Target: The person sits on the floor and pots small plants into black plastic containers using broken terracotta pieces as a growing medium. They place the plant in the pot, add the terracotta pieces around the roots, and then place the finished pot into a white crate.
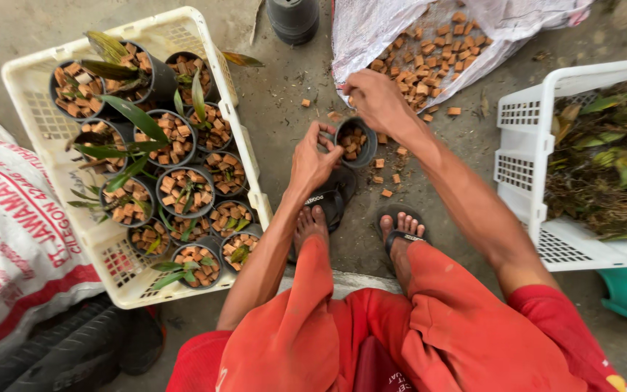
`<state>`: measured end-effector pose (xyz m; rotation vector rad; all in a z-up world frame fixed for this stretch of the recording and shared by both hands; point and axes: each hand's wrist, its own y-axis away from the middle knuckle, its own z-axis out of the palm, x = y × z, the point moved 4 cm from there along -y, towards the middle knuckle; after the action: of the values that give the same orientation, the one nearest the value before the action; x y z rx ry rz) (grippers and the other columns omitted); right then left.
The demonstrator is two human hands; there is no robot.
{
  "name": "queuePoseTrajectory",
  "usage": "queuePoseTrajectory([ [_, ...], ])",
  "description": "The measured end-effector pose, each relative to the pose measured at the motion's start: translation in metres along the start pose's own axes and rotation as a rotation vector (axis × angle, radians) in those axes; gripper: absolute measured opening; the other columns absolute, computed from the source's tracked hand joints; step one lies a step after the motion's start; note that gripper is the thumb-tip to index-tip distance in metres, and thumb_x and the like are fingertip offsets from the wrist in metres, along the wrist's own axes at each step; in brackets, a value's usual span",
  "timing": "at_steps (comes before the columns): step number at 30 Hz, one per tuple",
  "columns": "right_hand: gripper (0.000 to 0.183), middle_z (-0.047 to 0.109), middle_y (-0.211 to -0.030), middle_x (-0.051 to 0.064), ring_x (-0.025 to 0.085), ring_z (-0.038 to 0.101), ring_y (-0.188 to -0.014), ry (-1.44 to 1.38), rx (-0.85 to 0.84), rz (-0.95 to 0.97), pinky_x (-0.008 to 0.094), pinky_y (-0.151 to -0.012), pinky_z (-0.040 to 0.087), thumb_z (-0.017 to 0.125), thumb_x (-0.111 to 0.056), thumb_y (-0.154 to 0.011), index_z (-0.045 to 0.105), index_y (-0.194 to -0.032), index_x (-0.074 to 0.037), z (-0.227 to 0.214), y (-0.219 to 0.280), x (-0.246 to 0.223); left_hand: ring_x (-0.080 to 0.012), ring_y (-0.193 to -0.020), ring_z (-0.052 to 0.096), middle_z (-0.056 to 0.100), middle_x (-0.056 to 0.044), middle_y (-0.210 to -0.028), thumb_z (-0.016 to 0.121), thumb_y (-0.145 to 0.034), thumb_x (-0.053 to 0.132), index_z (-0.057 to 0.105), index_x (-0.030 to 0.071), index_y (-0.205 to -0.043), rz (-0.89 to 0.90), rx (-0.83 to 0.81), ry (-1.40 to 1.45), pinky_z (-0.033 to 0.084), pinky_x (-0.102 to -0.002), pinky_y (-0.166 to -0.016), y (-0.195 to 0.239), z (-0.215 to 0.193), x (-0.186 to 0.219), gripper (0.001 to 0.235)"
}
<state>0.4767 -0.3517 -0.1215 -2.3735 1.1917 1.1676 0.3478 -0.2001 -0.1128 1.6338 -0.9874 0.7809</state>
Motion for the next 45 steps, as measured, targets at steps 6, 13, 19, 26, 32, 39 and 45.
queuePoseTrajectory([
  [6, 0.034, 0.056, -0.128, 0.018, 0.037, 0.058, -0.115, 0.061, -0.284, -0.131, 0.048, -0.095, 0.047, 0.065, -0.006, -0.083, 0.07, -0.116, -0.006, 0.091, -0.067, 0.003, -0.0165, -0.068, 0.075, 0.069, -0.005, -0.083, 0.072, -0.083, 0.011, 0.06, 0.007, -0.114, -0.04, -0.09, -0.181, 0.059, -0.033, -0.064, 0.011, -0.011, -0.003, 0.034],
  [13, 0.006, 0.056, -0.111, 0.01, 0.02, 0.059, -0.095, -0.214, -0.208, 0.075, 0.036, -0.085, 0.057, 0.066, -0.007, -0.094, 0.072, -0.096, -0.007, 0.059, -0.037, 0.044, -0.0224, -0.086, 0.079, 0.069, -0.013, -0.113, 0.074, -0.09, 0.03, 0.062, 0.01, -0.125, 0.026, -0.044, -0.175, 0.064, -0.042, -0.074, 0.007, -0.024, 0.009, 0.042],
  [19, 0.018, 0.054, -0.114, 0.016, 0.028, 0.06, -0.099, 0.135, 0.817, -0.053, 0.032, -0.085, 0.06, 0.069, -0.01, -0.093, 0.075, -0.109, -0.005, -0.041, 0.045, 0.07, -0.0377, -0.084, 0.07, 0.051, -0.021, -0.127, 0.082, -0.074, 0.056, 0.053, 0.017, -0.14, 0.094, -0.111, -0.705, 0.06, -0.051, -0.061, 0.014, 0.034, 0.058, 0.082],
  [26, 0.022, 0.052, -0.111, 0.004, 0.023, 0.056, -0.103, 0.272, 0.665, 0.265, 0.044, -0.089, 0.053, 0.06, -0.03, -0.108, 0.068, -0.11, -0.009, 0.042, 0.157, 0.058, -0.0307, -0.096, 0.075, 0.072, -0.009, -0.111, 0.072, -0.087, 0.026, 0.065, 0.015, -0.125, 0.157, 0.05, -0.555, 0.061, -0.05, -0.082, 0.009, 0.025, 0.014, 0.041],
  [32, 0.069, 0.051, -0.119, 0.028, 0.037, 0.054, -0.095, 0.254, 0.308, 0.354, 0.048, -0.075, 0.049, 0.073, -0.04, -0.088, 0.054, -0.136, 0.005, 0.108, 0.184, 0.057, -0.0196, -0.073, 0.078, 0.072, -0.009, -0.097, 0.067, -0.093, 0.013, 0.066, 0.006, -0.125, -0.103, 0.151, -0.121, 0.063, -0.035, -0.063, -0.005, -0.033, -0.02, 0.033],
  [39, 0.038, 0.053, -0.14, 0.014, 0.031, 0.055, -0.124, 0.526, 0.262, -0.076, 0.046, -0.104, 0.044, 0.057, -0.003, -0.104, 0.06, -0.142, -0.006, 0.103, 0.112, 0.073, -0.0169, -0.073, 0.075, 0.066, -0.009, -0.1, 0.068, -0.094, 0.008, 0.06, 0.003, -0.127, -0.068, 0.214, 0.157, 0.066, -0.029, -0.062, -0.008, -0.042, -0.021, 0.034],
  [45, 0.051, 0.049, -0.152, 0.014, 0.032, 0.045, -0.142, 0.816, 0.111, -0.395, 0.05, -0.121, 0.029, 0.062, -0.013, -0.08, 0.065, -0.131, -0.012, 0.101, 0.069, 0.061, -0.0191, -0.074, 0.076, 0.064, -0.01, -0.106, 0.069, -0.094, 0.01, 0.055, 0.004, -0.129, -0.085, 0.147, 0.24, 0.066, -0.03, -0.062, -0.012, -0.031, -0.038, 0.038],
])
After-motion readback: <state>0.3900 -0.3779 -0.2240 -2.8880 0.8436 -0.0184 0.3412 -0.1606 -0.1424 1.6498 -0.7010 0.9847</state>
